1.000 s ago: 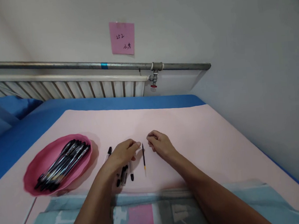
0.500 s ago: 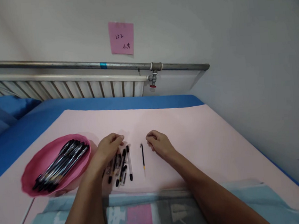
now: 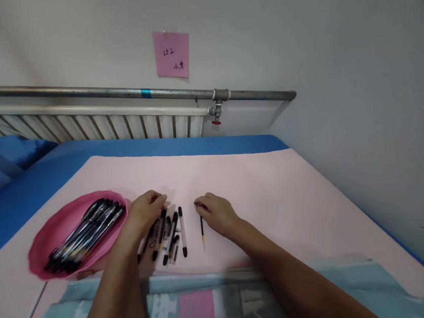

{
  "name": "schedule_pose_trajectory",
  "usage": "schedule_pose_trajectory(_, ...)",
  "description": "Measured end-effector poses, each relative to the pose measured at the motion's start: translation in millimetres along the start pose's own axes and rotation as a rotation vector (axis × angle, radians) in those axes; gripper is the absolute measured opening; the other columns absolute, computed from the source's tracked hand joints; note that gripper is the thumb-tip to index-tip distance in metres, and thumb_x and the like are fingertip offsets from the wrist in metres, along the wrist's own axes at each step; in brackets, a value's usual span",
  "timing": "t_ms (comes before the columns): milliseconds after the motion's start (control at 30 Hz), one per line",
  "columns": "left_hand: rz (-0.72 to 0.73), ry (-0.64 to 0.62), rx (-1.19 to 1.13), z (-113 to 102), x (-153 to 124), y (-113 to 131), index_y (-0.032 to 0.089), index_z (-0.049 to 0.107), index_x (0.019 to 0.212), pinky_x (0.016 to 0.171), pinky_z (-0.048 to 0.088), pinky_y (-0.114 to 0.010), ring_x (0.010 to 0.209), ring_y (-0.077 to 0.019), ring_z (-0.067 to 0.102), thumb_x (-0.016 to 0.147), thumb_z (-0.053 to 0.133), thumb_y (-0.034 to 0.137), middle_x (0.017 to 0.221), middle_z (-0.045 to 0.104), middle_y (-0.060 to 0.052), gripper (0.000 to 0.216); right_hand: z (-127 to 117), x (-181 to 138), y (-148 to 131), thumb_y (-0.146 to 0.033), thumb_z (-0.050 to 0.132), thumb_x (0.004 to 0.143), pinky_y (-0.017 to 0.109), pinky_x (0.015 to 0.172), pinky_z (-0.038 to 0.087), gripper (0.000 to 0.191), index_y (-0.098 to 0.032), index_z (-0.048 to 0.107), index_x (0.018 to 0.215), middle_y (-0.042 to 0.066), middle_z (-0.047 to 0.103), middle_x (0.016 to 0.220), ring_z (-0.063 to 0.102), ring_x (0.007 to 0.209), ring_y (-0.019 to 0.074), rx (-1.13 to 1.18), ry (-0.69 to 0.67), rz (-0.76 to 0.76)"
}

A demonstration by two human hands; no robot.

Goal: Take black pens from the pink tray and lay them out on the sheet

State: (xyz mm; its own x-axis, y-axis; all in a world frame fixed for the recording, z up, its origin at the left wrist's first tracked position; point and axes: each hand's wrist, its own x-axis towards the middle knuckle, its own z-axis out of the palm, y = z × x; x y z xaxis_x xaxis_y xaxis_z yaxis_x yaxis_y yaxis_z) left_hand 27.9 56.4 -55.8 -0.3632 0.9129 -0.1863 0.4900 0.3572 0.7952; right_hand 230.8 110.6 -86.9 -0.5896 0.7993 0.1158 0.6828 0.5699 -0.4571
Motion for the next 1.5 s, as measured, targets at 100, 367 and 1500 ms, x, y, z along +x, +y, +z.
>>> schedule_pose_trajectory(100,0.001,-0.007,0.024,0.2,0.8,-0.5,0.018,0.058,0.077,0.051,0.037,-0.024,0.054,-0.0131,0.052,0.072,0.047,0.045,0.07,0.064,-0.003,0.03,0.9,0.2,-1.1,-0.023,0.044,0.084,0.025,0.066,0.035,0.021,-0.023,0.062,0.094,0.003,0.059,0.089,0.055,0.08,0.0146,-0.05,-0.008,-0.013)
schedule_pose_trajectory(367,0.011,-0.012,0.05,-1.1,-0.2,2.6,0.018,0.058,0.075,0.054,0.038,-0.025,0.055,-0.0136,0.053,0.072,0.047,0.045,0.069,0.064,-0.002,0.028,3.0,0.2,-1.6,-0.022,0.047,0.082,0.023,0.065,0.035,0.016,-0.02,0.061,0.088,0.003,0.055,0.089,0.052,0.076,0.012,-0.019,0.01,0.003)
schedule_pose_trajectory(1500,0.005,-0.008,0.073,-4.6,-2.3,3.6,0.019,0.058,0.073,0.051,0.037,-0.025,0.053,-0.0142,0.052,0.071,0.046,0.04,0.062,0.062,-0.001,0.025,5.2,-12.1,-30.2,-0.017,0.05,0.07,0.02,0.056,0.038,0.012,-0.019,0.061,0.072,-0.003,0.057,0.063,0.05,0.06,0.0103,0.49,0.009,0.105)
